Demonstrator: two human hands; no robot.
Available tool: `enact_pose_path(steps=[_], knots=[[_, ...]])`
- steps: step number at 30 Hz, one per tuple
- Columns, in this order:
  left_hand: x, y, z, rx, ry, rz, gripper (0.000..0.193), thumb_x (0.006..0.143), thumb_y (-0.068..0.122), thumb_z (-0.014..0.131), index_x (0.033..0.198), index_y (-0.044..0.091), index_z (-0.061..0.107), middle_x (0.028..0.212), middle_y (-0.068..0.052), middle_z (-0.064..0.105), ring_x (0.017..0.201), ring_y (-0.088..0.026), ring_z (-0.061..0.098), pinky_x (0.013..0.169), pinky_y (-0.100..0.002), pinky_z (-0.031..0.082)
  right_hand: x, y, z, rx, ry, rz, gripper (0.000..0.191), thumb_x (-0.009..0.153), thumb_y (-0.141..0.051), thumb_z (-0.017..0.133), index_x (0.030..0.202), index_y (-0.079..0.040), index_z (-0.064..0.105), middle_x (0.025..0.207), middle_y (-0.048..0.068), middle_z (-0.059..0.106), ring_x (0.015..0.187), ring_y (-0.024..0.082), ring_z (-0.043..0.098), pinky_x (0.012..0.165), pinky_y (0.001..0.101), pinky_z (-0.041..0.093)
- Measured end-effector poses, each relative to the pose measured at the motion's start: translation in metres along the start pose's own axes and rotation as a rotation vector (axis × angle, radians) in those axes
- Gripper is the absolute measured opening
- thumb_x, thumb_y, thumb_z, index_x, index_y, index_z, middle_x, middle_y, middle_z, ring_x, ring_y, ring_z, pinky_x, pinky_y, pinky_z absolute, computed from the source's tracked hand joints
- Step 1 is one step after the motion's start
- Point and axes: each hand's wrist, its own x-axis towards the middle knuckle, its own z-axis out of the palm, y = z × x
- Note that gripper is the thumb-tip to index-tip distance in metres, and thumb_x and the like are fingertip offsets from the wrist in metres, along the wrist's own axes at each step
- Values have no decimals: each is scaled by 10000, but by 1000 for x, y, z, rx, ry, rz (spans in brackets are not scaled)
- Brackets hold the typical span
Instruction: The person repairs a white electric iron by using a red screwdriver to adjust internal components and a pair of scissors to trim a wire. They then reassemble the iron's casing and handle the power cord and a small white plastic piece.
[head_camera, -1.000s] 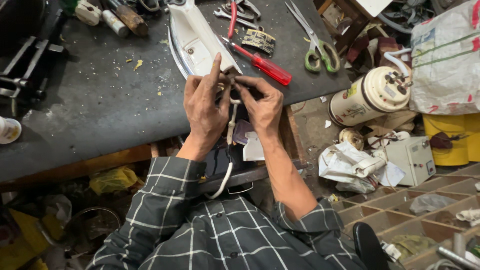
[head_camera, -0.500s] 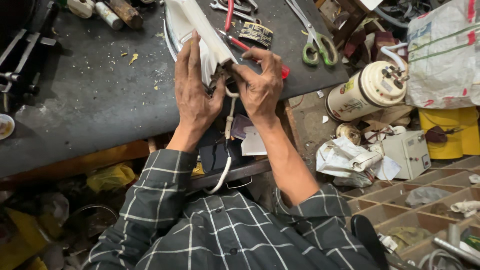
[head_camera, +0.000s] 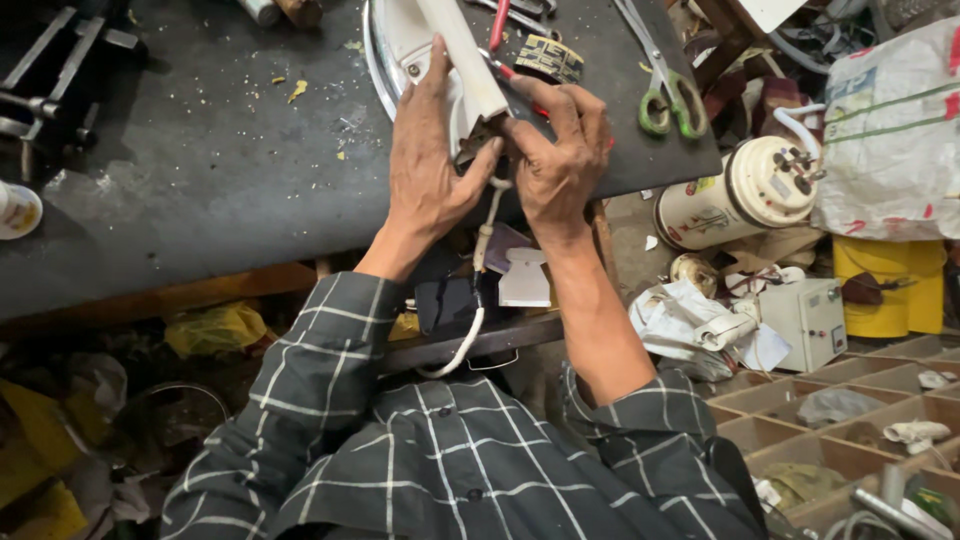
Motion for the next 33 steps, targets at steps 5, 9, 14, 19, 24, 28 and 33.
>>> enact_pose_path(steps=[5, 9, 14, 19, 24, 28, 33], knots=[[4, -3, 7, -9, -12, -52, 953, 1000, 227, 726, 1677, 55, 77, 1542, -125, 540, 1430, -275, 537, 1324, -541, 216, -3, 5, 8, 118, -31, -14, 125, 888, -90, 796, 1012, -87, 814, 1291, -15, 699, 1228, 267, 555, 1075, 383, 472], [6, -2, 8, 12, -5, -36, 969, 957, 185, 708, 1664, 63, 57, 1524, -135, 552, 1444, -282, 551, 1321, -541, 208, -2, 12, 11, 130, -21, -32, 101, 896, -94, 820, 996, -103, 819, 1272, -26, 707, 1217, 252, 555, 1063, 364, 482], [7, 1, 6, 11, 1, -36, 966, 978, 176, 697, 1673, 90, 31, 1513, -139, 569, 1446, -301, 550, 1322, -546, 207, -1, 16, 9, -7, 20, -121, 89, 884, -162, 867, 966, -170, 833, 1267, -56, 704, 1182, 220, 548, 1019, 344, 471], [8, -1, 6, 16, -4, -33, 961, 966, 182, 689, 1640, 90, 10, 1469, -140, 583, 1452, -327, 537, 1321, -553, 205, 1, 20, 6, -117, 38, -232, 116, 919, -205, 868, 1033, -209, 843, 1332, -46, 689, 1179, 194, 559, 1026, 350, 447], [8, -1, 6, 17, 6, -43, 992, 955, 200, 699, 1676, 112, 22, 1451, -149, 590, 1405, -301, 545, 1329, -547, 212, 1, 27, 7, -125, 17, -310, 221, 935, -228, 811, 1153, -223, 845, 1380, -32, 658, 1191, 214, 554, 1040, 370, 421], [8, -1, 7, 5, 14, -59, 1009, 927, 211, 708, 1666, 81, 34, 1490, -160, 593, 1436, -320, 554, 1324, -551, 207, 1, 32, 11, -95, 8, -347, 225, 948, -210, 783, 1163, -215, 848, 1401, -28, 636, 1215, 221, 549, 1060, 383, 420], [10, 2, 10, 8, 23, -90, 1028, 909, 227, 731, 1659, 43, 52, 1463, -168, 593, 1420, -324, 570, 1318, -563, 207, 5, 33, 11, -77, 23, -346, 159, 976, -242, 772, 1113, -236, 853, 1397, -27, 629, 1213, 230, 541, 1067, 398, 417]])
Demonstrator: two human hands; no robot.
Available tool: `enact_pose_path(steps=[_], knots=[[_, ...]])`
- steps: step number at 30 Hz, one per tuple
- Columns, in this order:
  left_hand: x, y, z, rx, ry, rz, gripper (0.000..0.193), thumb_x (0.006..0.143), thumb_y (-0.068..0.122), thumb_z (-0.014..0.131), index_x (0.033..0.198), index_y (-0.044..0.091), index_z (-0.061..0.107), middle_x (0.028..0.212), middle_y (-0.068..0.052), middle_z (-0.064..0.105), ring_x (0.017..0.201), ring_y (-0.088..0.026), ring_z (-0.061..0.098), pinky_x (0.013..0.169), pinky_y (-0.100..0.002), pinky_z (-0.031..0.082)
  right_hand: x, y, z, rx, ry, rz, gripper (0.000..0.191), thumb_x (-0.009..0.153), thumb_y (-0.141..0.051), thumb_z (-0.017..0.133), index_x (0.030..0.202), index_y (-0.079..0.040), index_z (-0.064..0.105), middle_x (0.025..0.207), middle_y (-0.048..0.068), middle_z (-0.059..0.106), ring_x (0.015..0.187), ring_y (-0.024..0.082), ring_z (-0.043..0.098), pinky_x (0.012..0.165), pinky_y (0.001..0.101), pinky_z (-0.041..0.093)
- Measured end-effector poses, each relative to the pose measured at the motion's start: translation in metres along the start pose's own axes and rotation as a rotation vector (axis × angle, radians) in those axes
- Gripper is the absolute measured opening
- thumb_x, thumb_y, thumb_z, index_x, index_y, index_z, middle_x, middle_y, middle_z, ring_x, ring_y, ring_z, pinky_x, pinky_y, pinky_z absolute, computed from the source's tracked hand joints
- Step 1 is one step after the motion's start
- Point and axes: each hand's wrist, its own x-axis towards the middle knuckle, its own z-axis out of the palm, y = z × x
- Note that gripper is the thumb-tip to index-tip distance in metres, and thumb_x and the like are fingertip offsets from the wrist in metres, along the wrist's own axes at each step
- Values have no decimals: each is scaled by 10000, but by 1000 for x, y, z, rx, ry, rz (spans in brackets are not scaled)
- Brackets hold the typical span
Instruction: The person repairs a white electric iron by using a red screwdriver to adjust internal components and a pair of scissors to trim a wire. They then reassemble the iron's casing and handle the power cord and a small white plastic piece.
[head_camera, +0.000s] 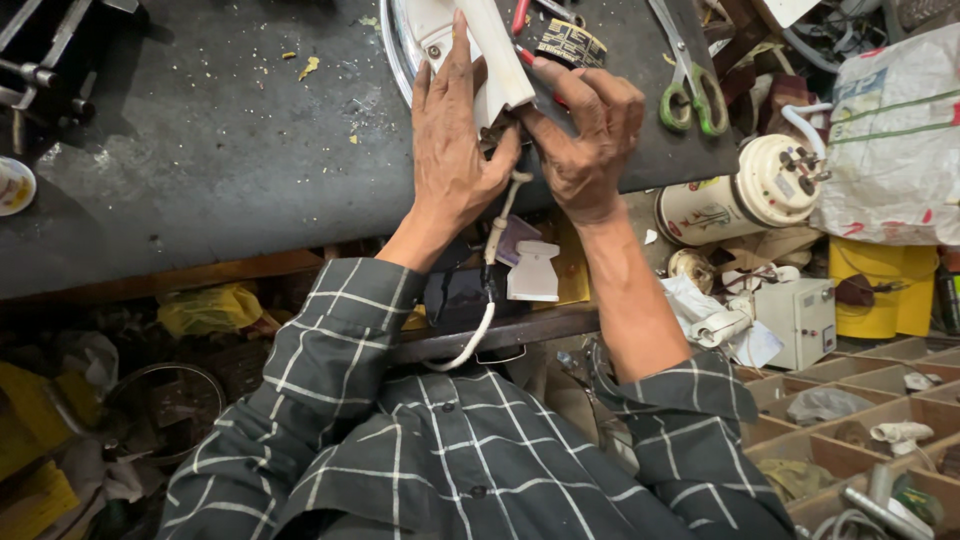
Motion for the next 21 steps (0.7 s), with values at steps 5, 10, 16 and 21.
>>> enact_pose_path(steps=[5, 10, 16, 21], knots=[[1, 3, 7, -1, 50, -37, 1057, 822, 170, 702, 1657, 78, 60, 1432, -161, 615, 1389, -339, 572, 1319, -549, 215, 7, 4, -6, -43, -29, -28, 183, 975, -226, 727, 1108, -249, 851, 1408, -22, 615, 1243, 231, 535, 1074, 402, 403], [1, 4, 12, 5, 63, -54, 1054, 840, 142, 696, 1668, 125, 46, 1419, -131, 643, 1408, -334, 560, 1328, -556, 178, 12, 7, -10, -5, -63, -64, 188, 1004, -216, 721, 1137, -219, 854, 1445, -29, 617, 1267, 220, 523, 1096, 387, 401], [-1, 5, 14, 22, 79, -81, 1036, 835, 105, 692, 1644, 144, 46, 1386, -123, 656, 1404, -318, 560, 1342, -551, 173, 14, 11, -13, 78, -127, -98, 197, 977, -152, 703, 1124, -139, 834, 1468, -1, 615, 1300, 230, 528, 1115, 390, 404], [1, 8, 15, 44, 73, -124, 1041, 841, 139, 711, 1664, 132, 72, 1350, -114, 690, 1378, -312, 566, 1321, -559, 168, 14, 11, -16, 74, -164, -105, 218, 972, -119, 708, 1167, -111, 805, 1485, 6, 599, 1319, 229, 531, 1126, 384, 413]])
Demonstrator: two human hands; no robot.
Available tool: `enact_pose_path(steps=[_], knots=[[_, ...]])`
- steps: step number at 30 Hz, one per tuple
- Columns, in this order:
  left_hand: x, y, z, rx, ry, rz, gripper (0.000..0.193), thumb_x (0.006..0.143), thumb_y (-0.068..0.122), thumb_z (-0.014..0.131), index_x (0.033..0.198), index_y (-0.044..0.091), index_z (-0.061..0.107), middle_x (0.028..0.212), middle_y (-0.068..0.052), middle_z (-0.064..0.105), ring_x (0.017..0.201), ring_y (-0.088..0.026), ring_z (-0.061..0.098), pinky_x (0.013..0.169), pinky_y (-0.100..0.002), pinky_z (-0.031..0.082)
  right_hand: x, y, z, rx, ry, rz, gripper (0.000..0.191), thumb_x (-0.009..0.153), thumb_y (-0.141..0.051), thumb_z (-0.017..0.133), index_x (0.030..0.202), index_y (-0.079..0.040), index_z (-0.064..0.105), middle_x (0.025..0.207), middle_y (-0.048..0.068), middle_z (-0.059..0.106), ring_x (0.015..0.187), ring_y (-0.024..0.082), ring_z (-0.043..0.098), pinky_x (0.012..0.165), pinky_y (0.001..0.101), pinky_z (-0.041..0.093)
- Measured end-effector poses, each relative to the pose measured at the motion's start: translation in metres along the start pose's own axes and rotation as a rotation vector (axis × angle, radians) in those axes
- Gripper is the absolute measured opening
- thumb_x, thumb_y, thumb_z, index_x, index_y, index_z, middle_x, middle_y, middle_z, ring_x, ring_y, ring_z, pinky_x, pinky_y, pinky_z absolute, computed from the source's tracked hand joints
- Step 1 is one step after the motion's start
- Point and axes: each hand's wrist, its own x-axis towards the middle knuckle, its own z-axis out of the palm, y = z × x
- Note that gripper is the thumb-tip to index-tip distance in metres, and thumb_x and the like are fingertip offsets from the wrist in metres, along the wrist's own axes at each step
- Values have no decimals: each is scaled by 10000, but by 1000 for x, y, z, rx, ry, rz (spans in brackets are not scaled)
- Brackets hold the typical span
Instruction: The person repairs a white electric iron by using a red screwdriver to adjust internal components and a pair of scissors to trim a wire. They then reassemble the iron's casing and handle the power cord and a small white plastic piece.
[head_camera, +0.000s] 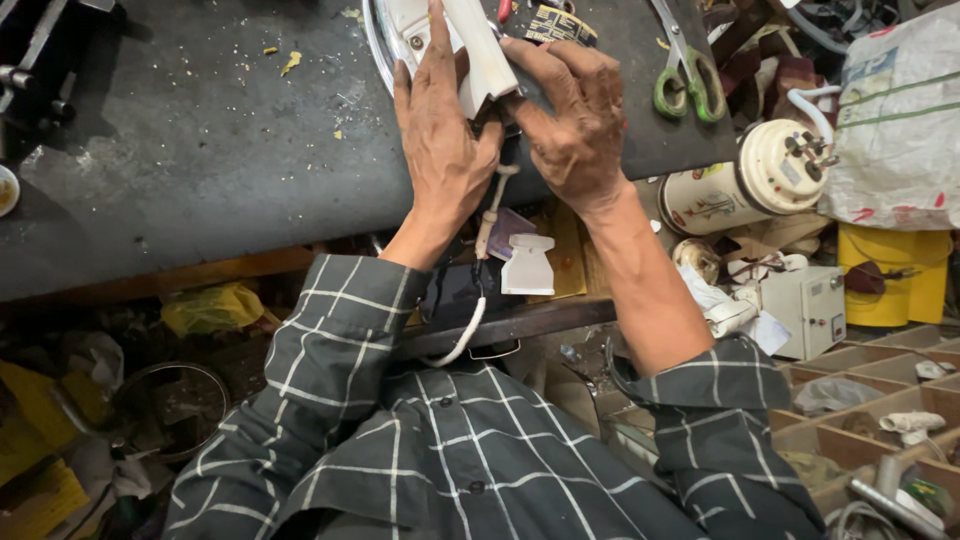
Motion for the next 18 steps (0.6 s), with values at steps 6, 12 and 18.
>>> enact_pose_path(steps=[6, 12, 18], knots=[[2, 5, 0, 14, 44, -3, 1031, 819, 173, 729, 1653, 133, 124, 1306, -122, 693, 1354, -308, 570, 1312, -548, 187, -1, -3, 1, 10, 30, 9, 231, 999, -168, 727, 1211, -107, 793, 1460, 9, 598, 1295, 231, 537, 1107, 384, 421], [3, 9, 0, 29, 61, 2, 1020, 831, 177, 720, 1660, 141, 127, 1285, -94, 708, 1354, -290, 580, 1320, -563, 176, -2, -6, 0, -21, 54, 28, 236, 1008, -181, 728, 1227, -130, 799, 1430, -10, 615, 1272, 218, 545, 1093, 375, 424], [2, 10, 0, 31, 56, 6, 1021, 841, 181, 735, 1664, 154, 131, 1309, -98, 687, 1360, -279, 585, 1332, -538, 182, -6, -5, 2, -41, 73, 44, 171, 1004, -167, 745, 1164, -157, 803, 1396, -21, 642, 1249, 208, 567, 1084, 371, 435]])
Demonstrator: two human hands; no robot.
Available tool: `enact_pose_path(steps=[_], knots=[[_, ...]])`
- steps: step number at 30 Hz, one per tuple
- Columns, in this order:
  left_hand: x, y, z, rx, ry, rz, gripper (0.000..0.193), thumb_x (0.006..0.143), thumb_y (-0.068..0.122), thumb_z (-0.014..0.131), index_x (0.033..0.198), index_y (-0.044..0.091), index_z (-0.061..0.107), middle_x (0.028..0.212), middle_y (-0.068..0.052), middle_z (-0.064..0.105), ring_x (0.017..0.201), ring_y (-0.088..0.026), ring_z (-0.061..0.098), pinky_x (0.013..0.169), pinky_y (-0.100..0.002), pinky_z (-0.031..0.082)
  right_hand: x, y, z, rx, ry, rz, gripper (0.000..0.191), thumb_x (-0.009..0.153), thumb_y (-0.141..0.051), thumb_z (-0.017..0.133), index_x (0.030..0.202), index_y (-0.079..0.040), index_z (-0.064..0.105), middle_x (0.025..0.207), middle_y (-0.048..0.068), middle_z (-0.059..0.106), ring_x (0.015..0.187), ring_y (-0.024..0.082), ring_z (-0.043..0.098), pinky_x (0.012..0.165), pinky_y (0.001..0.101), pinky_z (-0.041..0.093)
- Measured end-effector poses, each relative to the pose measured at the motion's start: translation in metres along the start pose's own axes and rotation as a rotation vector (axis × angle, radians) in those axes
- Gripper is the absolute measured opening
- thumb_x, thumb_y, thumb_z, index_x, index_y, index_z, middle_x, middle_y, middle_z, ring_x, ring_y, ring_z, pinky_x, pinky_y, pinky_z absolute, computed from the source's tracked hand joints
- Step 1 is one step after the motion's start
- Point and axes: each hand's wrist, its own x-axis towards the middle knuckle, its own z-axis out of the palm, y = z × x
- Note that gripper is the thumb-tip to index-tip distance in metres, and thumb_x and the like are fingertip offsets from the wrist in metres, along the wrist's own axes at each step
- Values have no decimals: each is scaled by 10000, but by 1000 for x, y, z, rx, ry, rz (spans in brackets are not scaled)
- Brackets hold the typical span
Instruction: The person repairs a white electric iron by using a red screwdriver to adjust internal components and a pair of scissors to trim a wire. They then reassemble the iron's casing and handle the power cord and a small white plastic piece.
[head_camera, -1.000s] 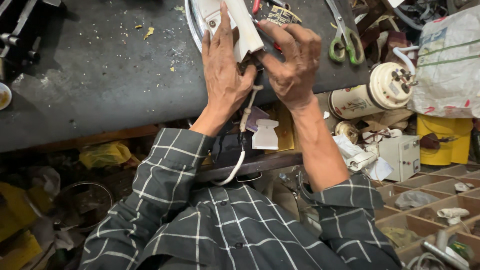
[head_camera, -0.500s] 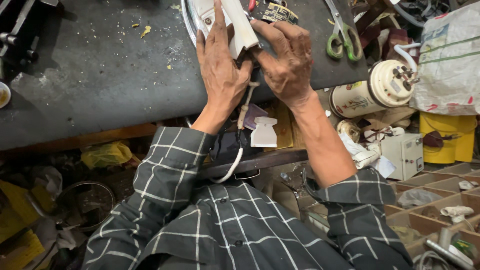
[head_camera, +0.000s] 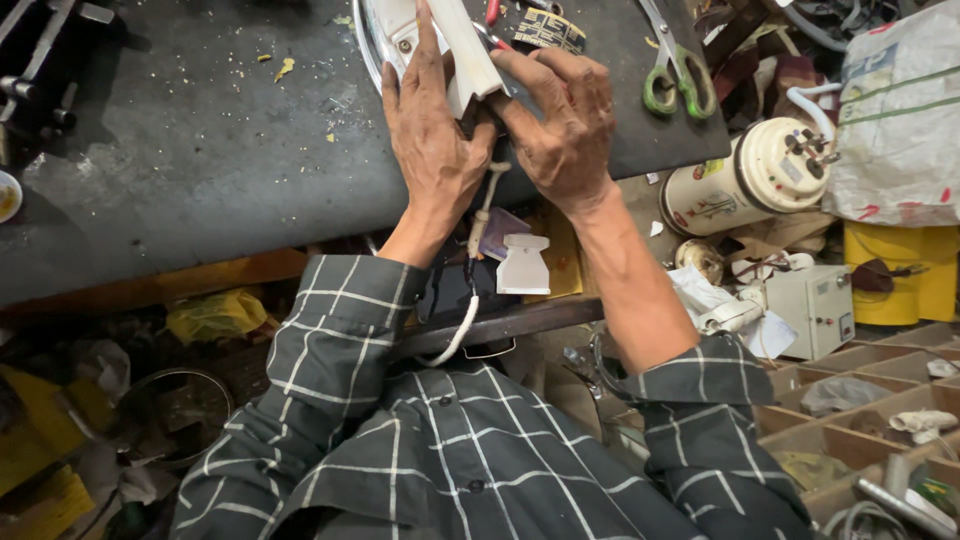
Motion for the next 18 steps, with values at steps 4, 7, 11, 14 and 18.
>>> enact_pose_path(steps=[4, 7, 11, 14, 18], knots=[[-1, -2, 3, -15, 15, 33, 1050, 828, 168, 744, 1667, 147, 112, 1364, -112, 670, 1393, -288, 563, 1328, -529, 159, -12, 1, 0, 134, 73, 148, 142, 995, -122, 800, 1131, -121, 761, 1353, -8, 662, 1225, 240, 584, 1085, 382, 470], [-4, -6, 5, -4, 9, 12, 1024, 870, 180, 763, 1672, 144, 128, 1365, -99, 674, 1399, -275, 570, 1342, -522, 162, -20, 14, -5, 210, 99, 327, 190, 1007, -102, 789, 1186, -120, 727, 1269, 24, 684, 1165, 251, 610, 1046, 400, 489], [-8, -11, 8, 14, 1, -7, 1007, 865, 172, 756, 1667, 129, 149, 1373, -101, 658, 1381, -260, 584, 1355, -524, 162, -34, 28, -19, 162, -125, 453, 317, 947, -99, 785, 1250, -99, 691, 1229, 96, 684, 1127, 325, 604, 997, 442, 478], [-10, -13, 8, 5, -12, 1, 1015, 853, 170, 767, 1666, 125, 162, 1435, -130, 617, 1385, -260, 590, 1352, -526, 158, -39, 34, -18, 236, -277, 525, 397, 931, -130, 795, 1305, -71, 676, 1190, 130, 680, 1047, 340, 612, 934, 437, 487], [-12, -14, 8, 13, -27, -10, 996, 822, 138, 735, 1628, 105, 150, 1419, -131, 598, 1426, -293, 574, 1355, -528, 149, -41, 33, -11, 199, -260, 549, 386, 958, -101, 772, 1332, -87, 675, 1171, 123, 684, 1027, 335, 622, 936, 424, 498]])
